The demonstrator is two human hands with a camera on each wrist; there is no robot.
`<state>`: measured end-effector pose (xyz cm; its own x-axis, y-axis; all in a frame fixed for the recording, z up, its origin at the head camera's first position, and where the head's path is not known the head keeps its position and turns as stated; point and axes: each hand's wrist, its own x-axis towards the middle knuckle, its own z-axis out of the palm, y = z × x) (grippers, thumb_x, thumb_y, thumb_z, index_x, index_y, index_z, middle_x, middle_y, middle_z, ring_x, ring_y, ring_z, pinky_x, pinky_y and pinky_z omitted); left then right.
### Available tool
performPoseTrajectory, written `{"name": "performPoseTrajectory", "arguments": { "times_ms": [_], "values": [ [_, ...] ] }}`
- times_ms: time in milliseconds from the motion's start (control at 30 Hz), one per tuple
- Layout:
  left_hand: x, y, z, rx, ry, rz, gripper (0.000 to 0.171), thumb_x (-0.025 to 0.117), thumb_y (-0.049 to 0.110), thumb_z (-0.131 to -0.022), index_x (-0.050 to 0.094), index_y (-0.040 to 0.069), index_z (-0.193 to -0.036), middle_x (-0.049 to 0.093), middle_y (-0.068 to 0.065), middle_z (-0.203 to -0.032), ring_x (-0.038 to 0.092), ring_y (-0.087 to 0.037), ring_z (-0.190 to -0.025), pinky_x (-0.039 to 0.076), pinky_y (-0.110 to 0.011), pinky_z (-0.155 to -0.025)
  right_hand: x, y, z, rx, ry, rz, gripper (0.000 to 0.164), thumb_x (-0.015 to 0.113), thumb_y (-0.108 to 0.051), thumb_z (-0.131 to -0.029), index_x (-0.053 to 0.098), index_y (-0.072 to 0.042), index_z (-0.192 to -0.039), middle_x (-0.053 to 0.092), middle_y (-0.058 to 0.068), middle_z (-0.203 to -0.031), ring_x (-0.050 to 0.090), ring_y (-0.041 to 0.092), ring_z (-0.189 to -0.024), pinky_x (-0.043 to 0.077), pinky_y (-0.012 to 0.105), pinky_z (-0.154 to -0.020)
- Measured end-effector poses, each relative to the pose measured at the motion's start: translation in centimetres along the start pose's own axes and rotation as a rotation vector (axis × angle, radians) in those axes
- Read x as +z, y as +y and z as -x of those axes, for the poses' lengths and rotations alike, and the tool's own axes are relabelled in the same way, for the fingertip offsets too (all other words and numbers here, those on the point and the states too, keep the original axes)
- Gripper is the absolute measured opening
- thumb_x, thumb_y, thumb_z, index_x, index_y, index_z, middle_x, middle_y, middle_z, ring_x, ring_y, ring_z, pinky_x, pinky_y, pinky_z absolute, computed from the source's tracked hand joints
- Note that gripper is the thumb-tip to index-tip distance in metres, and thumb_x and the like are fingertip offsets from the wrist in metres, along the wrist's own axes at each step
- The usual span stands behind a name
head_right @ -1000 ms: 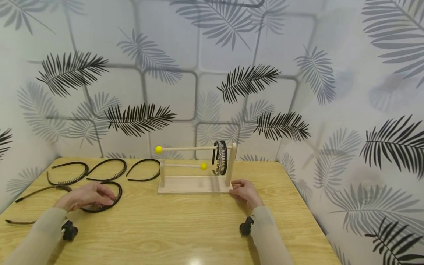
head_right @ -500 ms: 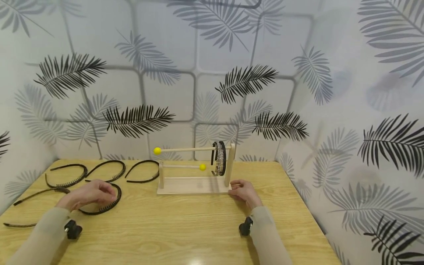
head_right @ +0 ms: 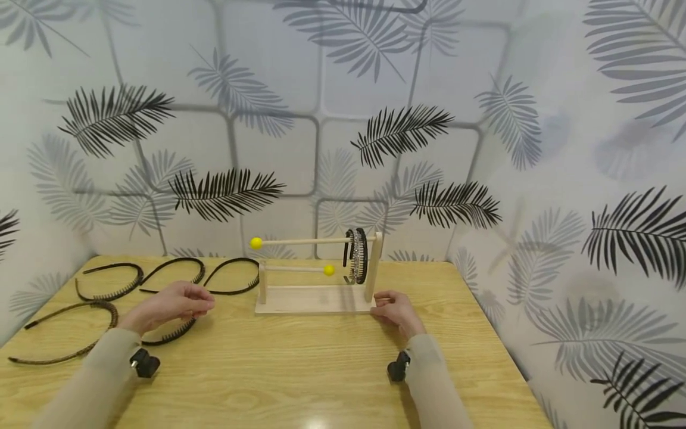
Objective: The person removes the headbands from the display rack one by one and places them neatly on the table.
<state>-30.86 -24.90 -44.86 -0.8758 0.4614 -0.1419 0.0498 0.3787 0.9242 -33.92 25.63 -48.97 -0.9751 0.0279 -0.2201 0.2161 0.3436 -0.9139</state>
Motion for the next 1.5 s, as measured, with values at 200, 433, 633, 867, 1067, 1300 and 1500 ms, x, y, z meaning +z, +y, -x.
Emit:
{"name": "performPoseTrajectory", "arguments": {
  "times_ms": [200,433,633,867,1067,1300,1500],
  "values": [
    [1.7,0.0,-1.5,0.047,0.023,0.047,0.038,0.063,0.027,-0.097,0.062,-0.009,-0.112,0.062,-0.014,-0.087,0.053,-0.019,-0.071,0.045,-0.032,-0.057,0.0,-0.1,0.3,-0.01,-0.013,-0.021,0.046,0.07,0.0,-0.087,0.056,0.005,-0.131,0.063,0.016,-0.11,0.063,0.009,-0.081,0.058,0.024,-0.076],
    [3.2,0.3,-2.7,0.043,0.064,0.052,0.036,0.065,0.028,-0.096,0.063,-0.005,-0.109,0.064,-0.011,-0.089,0.059,-0.023,-0.079,0.048,-0.034,-0.063,0.1,-0.1,0.5,0.008,-0.009,-0.016,0.045,0.071,0.0,-0.087,0.057,0.003,-0.13,0.063,0.013,-0.105,0.062,0.01,-0.079,0.057,0.024,-0.074],
    [4.3,1.6,-3.2,0.049,0.09,0.057,0.033,0.065,0.028,-0.096,0.064,-0.002,-0.106,0.064,-0.008,-0.087,0.06,-0.022,-0.081,0.049,-0.036,-0.066,0.1,-0.1,0.4,0.014,-0.006,-0.017,0.045,0.071,0.0,-0.087,0.057,0.003,-0.13,0.063,0.013,-0.106,0.062,0.011,-0.081,0.057,0.024,-0.074],
    [5.3,2.8,-4.4,0.063,0.136,0.14,0.02,0.064,0.025,-0.096,0.066,0.005,-0.102,0.063,-0.003,-0.086,0.059,-0.016,-0.077,0.048,-0.032,-0.065,-0.1,-0.2,0.2,0.0,-0.015,-0.014,0.046,0.07,-0.001,-0.088,0.056,0.005,-0.131,0.063,0.016,-0.11,0.063,0.01,-0.082,0.058,0.024,-0.075],
    [6.3,3.7,-5.1,0.07,0.202,0.174,0.022,0.065,0.022,-0.096,0.066,0.001,-0.103,0.064,-0.005,-0.084,0.059,-0.015,-0.075,0.048,-0.028,-0.062,-0.1,-0.2,0.2,0.006,-0.005,-0.005,0.046,0.072,-0.002,-0.087,0.057,0.003,-0.131,0.063,0.016,-0.111,0.063,0.01,-0.083,0.057,0.024,-0.076],
    [7.3,4.0,-5.6,0.128,0.213,0.188,0.032,0.065,0.02,-0.096,0.065,-0.008,-0.113,0.069,-0.011,-0.087,0.061,-0.015,-0.074,0.052,-0.029,-0.064,-0.1,-0.1,0.0,0.0,-0.003,-0.01,0.045,0.071,-0.002,-0.087,0.057,0.004,-0.13,0.063,0.015,-0.109,0.063,0.01,-0.082,0.058,0.025,-0.076],
    [8.0,4.5,-6.1,0.141,0.213,0.224,0.024,0.064,0.018,-0.096,0.068,-0.001,-0.111,0.072,-0.008,-0.091,0.066,-0.015,-0.078,0.056,-0.038,-0.074,-0.1,-0.1,0.2,-0.003,-0.014,-0.021,0.047,0.071,-0.001,-0.087,0.056,0.005,-0.131,0.062,0.016,-0.11,0.063,0.011,-0.083,0.058,0.025,-0.076]
  ]
}}
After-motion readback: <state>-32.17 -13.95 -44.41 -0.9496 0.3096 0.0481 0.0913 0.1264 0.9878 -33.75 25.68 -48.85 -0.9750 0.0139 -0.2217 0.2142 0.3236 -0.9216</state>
